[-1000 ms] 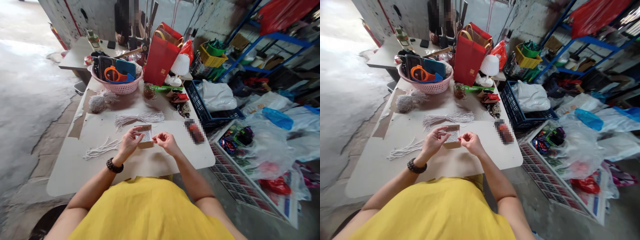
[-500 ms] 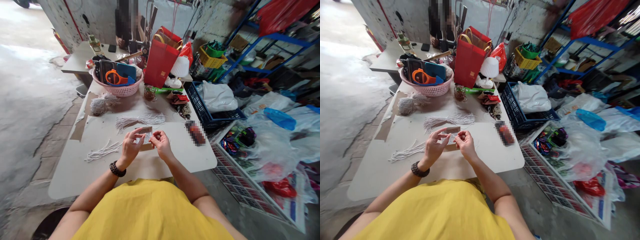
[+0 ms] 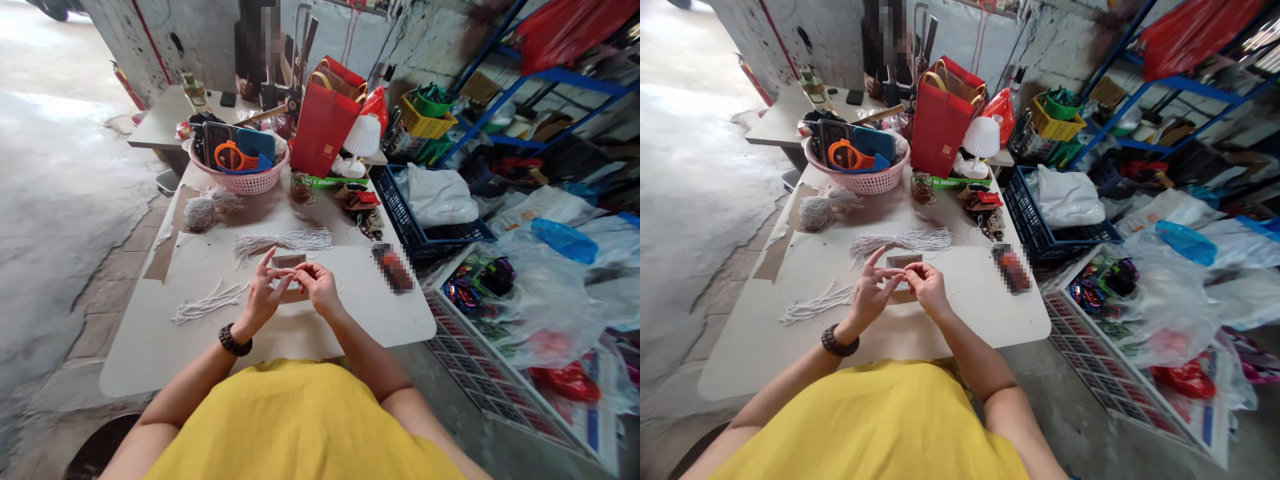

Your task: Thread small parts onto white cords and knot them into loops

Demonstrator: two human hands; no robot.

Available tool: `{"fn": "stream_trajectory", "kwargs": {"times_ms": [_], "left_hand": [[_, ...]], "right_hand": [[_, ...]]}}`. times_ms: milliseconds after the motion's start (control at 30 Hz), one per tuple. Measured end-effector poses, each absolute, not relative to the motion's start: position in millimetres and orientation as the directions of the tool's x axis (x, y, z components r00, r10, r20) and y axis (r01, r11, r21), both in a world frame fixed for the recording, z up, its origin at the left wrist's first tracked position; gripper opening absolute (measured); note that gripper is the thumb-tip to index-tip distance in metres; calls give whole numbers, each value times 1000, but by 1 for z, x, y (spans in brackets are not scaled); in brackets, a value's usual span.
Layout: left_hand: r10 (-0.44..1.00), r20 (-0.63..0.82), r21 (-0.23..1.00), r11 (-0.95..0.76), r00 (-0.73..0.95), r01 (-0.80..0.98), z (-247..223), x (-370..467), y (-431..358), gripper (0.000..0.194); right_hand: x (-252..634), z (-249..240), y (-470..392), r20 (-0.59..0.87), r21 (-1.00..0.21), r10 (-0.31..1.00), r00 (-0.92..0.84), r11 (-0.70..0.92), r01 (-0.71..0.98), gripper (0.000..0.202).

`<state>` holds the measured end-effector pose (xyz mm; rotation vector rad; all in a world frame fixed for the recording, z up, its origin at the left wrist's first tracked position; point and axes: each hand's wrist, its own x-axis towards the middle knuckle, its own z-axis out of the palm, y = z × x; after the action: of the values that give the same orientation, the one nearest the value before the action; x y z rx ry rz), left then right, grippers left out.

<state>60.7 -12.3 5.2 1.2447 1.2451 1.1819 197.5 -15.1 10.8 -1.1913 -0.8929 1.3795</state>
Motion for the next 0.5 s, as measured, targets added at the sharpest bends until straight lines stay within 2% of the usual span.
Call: {"fn": "stream_trajectory", "kwargs": {"times_ms": [167, 267, 400, 500], "left_hand": [[978, -196, 963, 206, 72, -174, 2, 63, -6, 58], [961, -251, 943, 269, 113, -197, 2, 66, -6, 51], [967, -235, 924, 254, 98, -285, 1, 71, -7, 43], [974, -211, 892, 224, 76, -394, 2, 73, -7, 43]], "right_hand": [[197, 6, -14, -177, -929, 979, 98, -134, -344, 28], [195, 8, -15, -179, -930, 979, 93, -138, -341, 29], [191, 10, -17, -181, -934, 981, 64, -151, -323, 31], [196, 11, -17, -162, -959, 987, 18, -153, -238, 31]]}}
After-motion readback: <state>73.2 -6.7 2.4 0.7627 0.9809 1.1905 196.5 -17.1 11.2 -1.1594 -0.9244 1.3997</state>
